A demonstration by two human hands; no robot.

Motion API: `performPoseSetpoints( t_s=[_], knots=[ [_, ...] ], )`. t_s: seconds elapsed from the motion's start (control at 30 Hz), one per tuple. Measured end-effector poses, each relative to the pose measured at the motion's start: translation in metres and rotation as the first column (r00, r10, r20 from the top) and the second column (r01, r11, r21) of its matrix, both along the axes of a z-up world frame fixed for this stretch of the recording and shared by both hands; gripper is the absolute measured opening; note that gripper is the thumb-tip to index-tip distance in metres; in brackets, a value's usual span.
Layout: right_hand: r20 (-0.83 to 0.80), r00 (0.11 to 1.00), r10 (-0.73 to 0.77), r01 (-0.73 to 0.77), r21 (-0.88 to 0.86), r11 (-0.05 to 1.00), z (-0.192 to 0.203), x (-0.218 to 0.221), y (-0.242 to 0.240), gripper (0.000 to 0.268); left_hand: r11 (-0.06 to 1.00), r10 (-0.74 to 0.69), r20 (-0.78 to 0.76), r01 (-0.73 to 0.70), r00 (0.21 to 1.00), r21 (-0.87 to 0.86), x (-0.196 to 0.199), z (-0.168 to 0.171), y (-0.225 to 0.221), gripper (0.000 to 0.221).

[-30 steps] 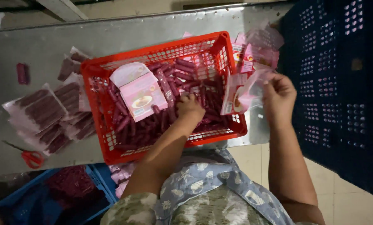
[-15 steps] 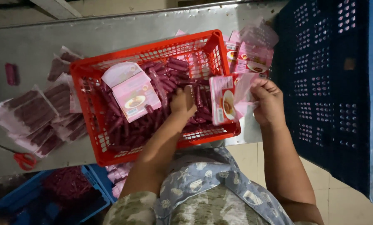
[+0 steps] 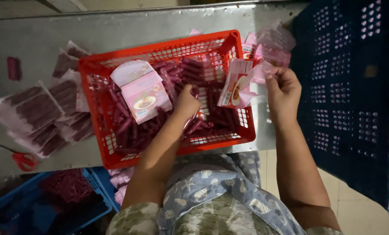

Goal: Manually packing small sausages into individual plastic packets at a food production facility.

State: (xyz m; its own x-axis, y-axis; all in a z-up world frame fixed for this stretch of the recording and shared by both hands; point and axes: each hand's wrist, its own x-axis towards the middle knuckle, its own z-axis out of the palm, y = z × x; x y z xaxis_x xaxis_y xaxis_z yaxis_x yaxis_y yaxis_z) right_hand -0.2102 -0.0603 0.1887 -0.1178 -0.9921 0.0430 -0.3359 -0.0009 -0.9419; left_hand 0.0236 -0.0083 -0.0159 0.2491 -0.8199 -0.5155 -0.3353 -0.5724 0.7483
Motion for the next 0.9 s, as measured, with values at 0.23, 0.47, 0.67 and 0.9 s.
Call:
performPoseSetpoints(
  t_s=[0.23,0.47,0.67,0.9],
  knots=[
    [-0.346,0.928,0.139,-0.21,-0.177,0.961,-0.06,0.024,0.008,0.024,0.932,0.196,-0.872,-0.361,0.448,0.024,0.04,0.099,0.037,0.073],
    [-0.686,0.681,0.255,-0.49,-0.169,0.855,-0.107,0.069,0.026,0.022,0.98,0.073,-0.987,-0.193,0.143,0.045,0.032,0.159,0.056,0.071],
    [-0.364,0.854,0.371,-0.452,-0.168,0.876,-0.093,0.1,0.043,0.019,0.964,0.207,-0.955,-0.21,0.213,0.162,0.043,0.151,0.064,0.055],
    [-0.068,0.926,0.371,-0.377,-0.201,0.904,-0.063,0.132,0.066,0.009,0.941,0.295,-0.938,-0.223,0.182,0.253,0.06,0.16,0.071,0.057]
  ],
)
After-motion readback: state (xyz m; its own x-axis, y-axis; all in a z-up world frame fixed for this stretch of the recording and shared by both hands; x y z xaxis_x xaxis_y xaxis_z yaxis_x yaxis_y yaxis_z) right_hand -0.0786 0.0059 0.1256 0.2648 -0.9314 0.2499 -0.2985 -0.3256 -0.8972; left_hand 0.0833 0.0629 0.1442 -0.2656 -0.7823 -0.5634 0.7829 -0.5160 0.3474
